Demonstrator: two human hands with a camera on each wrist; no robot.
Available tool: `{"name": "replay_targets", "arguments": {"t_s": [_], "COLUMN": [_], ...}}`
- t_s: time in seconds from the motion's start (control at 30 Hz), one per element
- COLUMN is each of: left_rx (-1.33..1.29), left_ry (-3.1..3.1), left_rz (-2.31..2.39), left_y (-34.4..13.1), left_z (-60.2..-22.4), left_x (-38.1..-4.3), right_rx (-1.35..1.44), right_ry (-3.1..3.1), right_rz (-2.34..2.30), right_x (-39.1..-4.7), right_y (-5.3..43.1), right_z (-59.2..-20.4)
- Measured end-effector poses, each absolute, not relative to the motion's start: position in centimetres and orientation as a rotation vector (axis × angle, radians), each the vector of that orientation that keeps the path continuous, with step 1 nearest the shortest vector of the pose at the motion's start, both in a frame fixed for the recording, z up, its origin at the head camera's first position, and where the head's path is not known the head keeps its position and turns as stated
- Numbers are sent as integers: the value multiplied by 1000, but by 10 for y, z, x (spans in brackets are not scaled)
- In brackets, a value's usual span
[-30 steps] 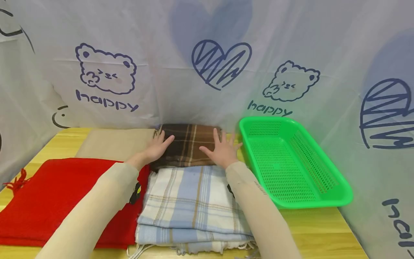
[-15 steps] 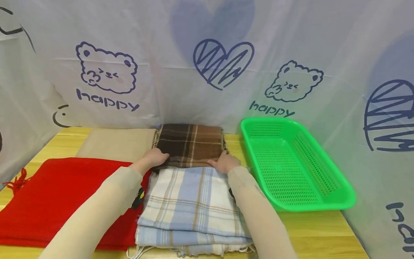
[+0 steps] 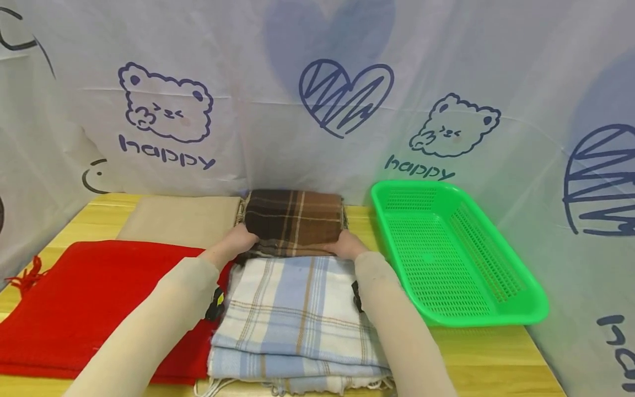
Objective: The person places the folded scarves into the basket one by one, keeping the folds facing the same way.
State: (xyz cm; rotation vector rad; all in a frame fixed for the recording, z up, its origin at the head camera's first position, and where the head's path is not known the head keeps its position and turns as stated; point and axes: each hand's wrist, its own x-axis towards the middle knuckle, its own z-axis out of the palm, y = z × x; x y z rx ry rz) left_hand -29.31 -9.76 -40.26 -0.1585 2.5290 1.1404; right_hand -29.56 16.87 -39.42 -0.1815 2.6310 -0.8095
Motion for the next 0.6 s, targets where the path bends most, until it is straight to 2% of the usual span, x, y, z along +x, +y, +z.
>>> {"name": "replay_targets", "arguments": {"t_s": [0.13, 0.23, 0.33, 0.4, 0.47, 0.6], "left_rx": [-217, -265, -312, -316, -339, -297], "left_ry": [2362, 2150, 2065, 2086, 2142, 2134], "left_rz": [1421, 1641, 1738, 1762, 1744, 1874], "left_y": [-93, -102, -108, -107, -98, -93], "left_z": [-398, -435, -456, -442, -395, -356], "left_x": [-291, -320, -337, -330, -300, -285], "right_rx": [-159, -122, -111, -102, -88, -52], "right_ry": [2603, 2619, 2669, 2692, 2682, 2648], "right_rz": [-936, -956, -947, -952, -1010, -1150], "right_x": [-297, -298, -300, -301, -301, -300], "right_y": [173, 173, 170, 167, 164, 160], "right_z": [-395, -397, -397, -395, -390, -371]}}
